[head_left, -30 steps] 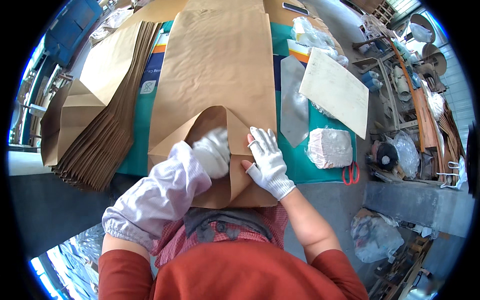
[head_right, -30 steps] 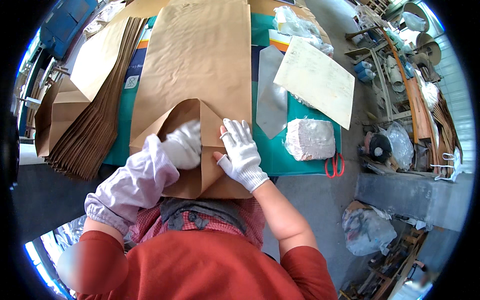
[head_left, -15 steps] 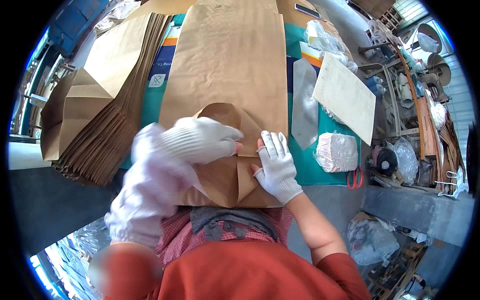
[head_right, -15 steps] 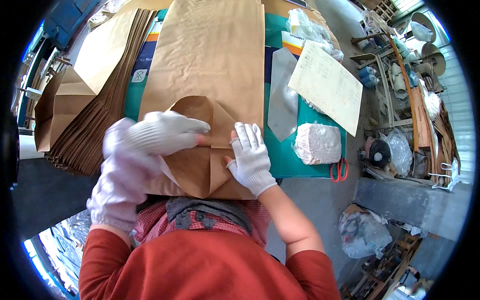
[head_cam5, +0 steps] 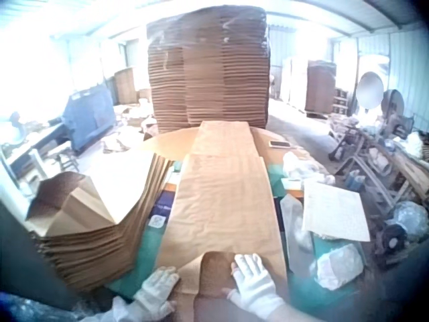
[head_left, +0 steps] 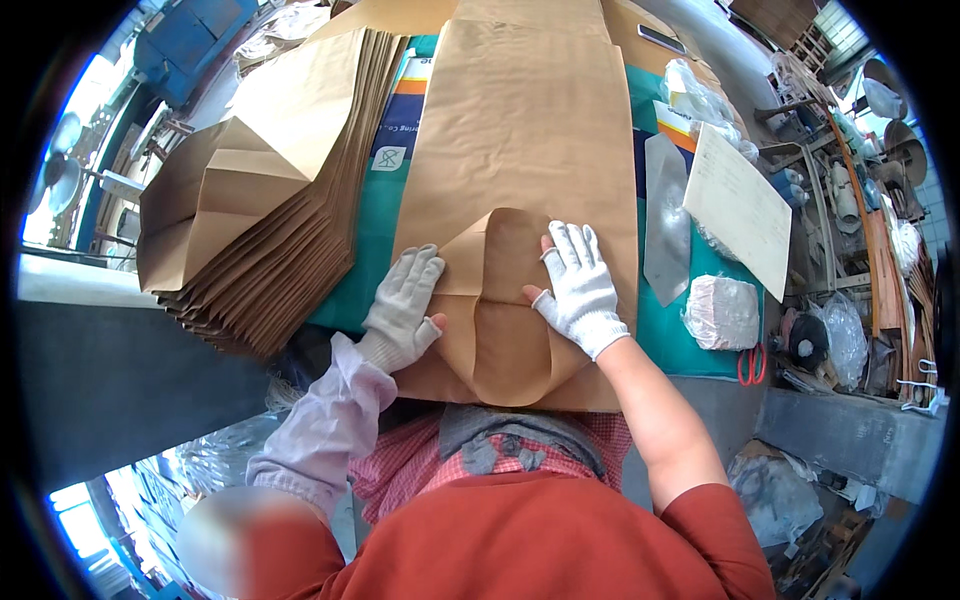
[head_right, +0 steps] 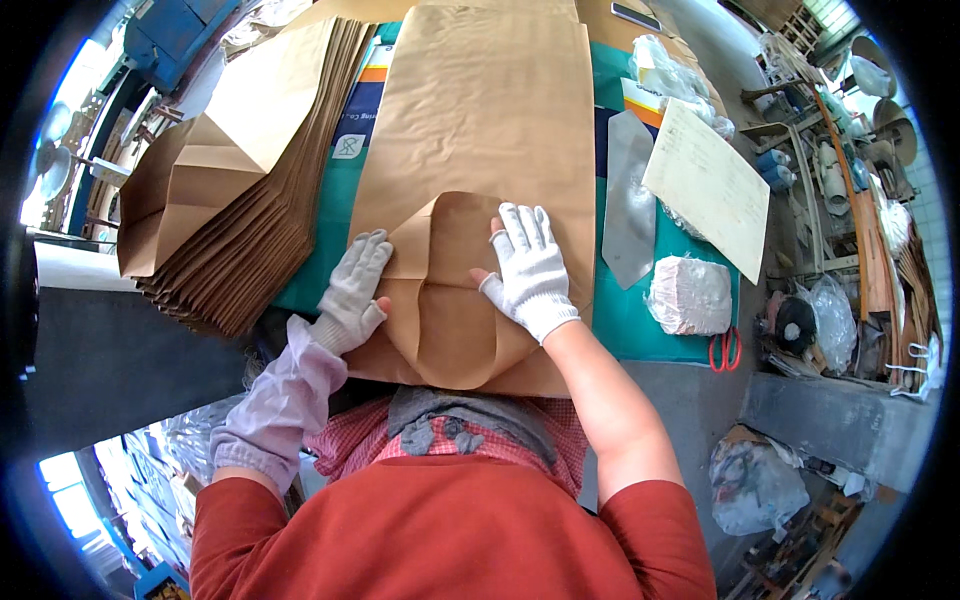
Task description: The person folds flat brown paper sheets into triangular pouches using a metal straightedge to crease the folds. They repeatedly pick a sheet, fold the sides, crease with the tool, and stack the finished pouches on the left.
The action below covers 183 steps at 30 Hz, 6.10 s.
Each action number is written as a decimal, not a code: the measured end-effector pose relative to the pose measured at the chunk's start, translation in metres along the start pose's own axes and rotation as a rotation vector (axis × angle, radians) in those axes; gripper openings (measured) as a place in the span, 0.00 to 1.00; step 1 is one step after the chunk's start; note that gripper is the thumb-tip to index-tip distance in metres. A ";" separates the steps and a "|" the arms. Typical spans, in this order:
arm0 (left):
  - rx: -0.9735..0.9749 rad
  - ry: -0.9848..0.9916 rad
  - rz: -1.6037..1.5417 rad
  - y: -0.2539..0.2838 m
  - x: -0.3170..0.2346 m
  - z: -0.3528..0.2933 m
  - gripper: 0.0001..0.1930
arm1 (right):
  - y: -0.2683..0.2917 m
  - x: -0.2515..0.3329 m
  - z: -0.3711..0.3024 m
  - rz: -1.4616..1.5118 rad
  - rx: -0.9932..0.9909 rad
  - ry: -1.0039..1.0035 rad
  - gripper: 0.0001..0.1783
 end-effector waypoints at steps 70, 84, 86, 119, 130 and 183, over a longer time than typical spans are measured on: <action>-0.078 0.267 0.166 0.027 -0.025 -0.039 0.45 | 0.015 -0.012 0.006 0.463 0.112 -0.319 0.08; -0.100 0.065 0.109 -0.010 -0.041 -0.044 0.35 | 0.010 -0.006 0.014 0.409 0.164 -0.289 0.08; -0.108 0.076 0.113 -0.010 -0.040 -0.046 0.35 | 0.010 -0.002 0.014 0.398 0.145 -0.271 0.08; 0.117 0.051 0.292 -0.017 -0.035 -0.055 0.33 | 0.002 0.044 -0.029 0.164 0.088 0.106 0.43; 0.085 0.054 0.257 -0.012 -0.046 -0.050 0.32 | 0.004 0.042 -0.030 0.188 0.068 0.096 0.44; 0.339 -0.116 0.231 -0.018 -0.054 0.032 0.48 | 0.015 0.033 -0.051 0.173 0.206 0.131 0.47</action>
Point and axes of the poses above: each hand's wrist, its own z-axis towards the middle knuckle, its own y-axis out of the back of the hand, x = y × z, the point moved 5 cm from there along z, towards the middle knuckle
